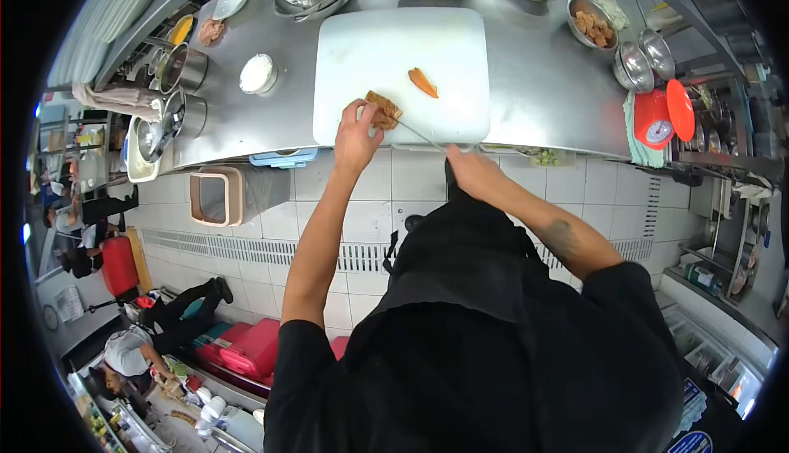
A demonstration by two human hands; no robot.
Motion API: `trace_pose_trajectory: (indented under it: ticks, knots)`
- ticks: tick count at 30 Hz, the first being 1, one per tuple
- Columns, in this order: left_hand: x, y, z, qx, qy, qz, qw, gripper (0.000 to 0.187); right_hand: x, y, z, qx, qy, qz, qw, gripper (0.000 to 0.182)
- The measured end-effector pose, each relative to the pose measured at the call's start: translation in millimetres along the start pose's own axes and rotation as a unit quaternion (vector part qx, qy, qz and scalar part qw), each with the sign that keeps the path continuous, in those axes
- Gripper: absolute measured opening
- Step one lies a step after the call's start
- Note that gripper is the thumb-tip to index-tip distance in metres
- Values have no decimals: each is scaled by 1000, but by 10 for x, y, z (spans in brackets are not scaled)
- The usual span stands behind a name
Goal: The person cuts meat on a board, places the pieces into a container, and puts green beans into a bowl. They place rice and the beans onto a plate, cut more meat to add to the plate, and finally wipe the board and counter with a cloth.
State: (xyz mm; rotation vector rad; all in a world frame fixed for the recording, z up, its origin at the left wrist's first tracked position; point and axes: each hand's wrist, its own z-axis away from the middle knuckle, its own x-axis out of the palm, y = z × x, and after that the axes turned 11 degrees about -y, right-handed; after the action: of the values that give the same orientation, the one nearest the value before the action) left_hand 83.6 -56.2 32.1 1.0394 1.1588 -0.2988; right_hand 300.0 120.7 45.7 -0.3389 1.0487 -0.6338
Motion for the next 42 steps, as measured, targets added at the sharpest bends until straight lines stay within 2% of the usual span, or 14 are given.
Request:
trace_pose_trajectory:
  ticks: [3, 8, 10, 11, 13, 18, 21, 24, 27, 31, 34, 39, 41, 42]
  knots:
    - [-205, 138, -250, 108, -44, -129, 985, 63, -409, 159, 435, 26, -66, 31, 997, 19]
    - [-261, -145, -517, 84, -228, -142, 960, 70, -858, 342, 168, 58, 77, 41, 995, 21]
    - [-268, -273, -498, -87, -164, 172, 968, 53, -1004, 411, -243, 37, 122, 74, 989, 20]
    - [-323, -241, -473, -92, -164, 163, 969, 53, -1010, 501, -454, 30, 122, 66, 990, 20]
    - [-461, -174, -324, -228, -67, 690, 684, 42, -947, 579, -893, -51, 224, 120, 966, 20]
    - [-534, 126, -297, -98, -74, 777, 618, 49, -921, 675, -1286, -152, 288, 139, 935, 24]
    - [-363, 10, -396, -185, -28, 736, 651, 48, -1081, 835, -1058, -144, 300, 73, 940, 22]
    - [-442, 195, -500, -294, -115, 517, 796, 43, -1477, 1380, -543, -65, 295, 36, 953, 23]
    - [-431, 152, -441, -405, -175, 392, 807, 50, -2064, 2224, -115, 25, 383, 27, 923, 14]
    - [-619, -109, -463, -383, -192, 370, 824, 53, -3132, 3501, 546, 274, 501, 51, 819, 12]
    - [-919, -111, -778, -332, -152, 288, 885, 54, -3589, 4642, 645, 314, 450, 107, 829, 24]
    - [-1681, -420, -1548, -219, -62, 203, 952, 54, -3620, 3926, 464, 152, 412, 35, 898, 26]
    - [-1886, -441, -2013, -194, 48, 10, 980, 45, -3274, 3355, 466, 86, 423, -114, 895, 16]
    - [-2016, -499, -2251, -220, -8, 33, 975, 33, -3215, 3032, 521, 72, 350, -125, 925, 15]
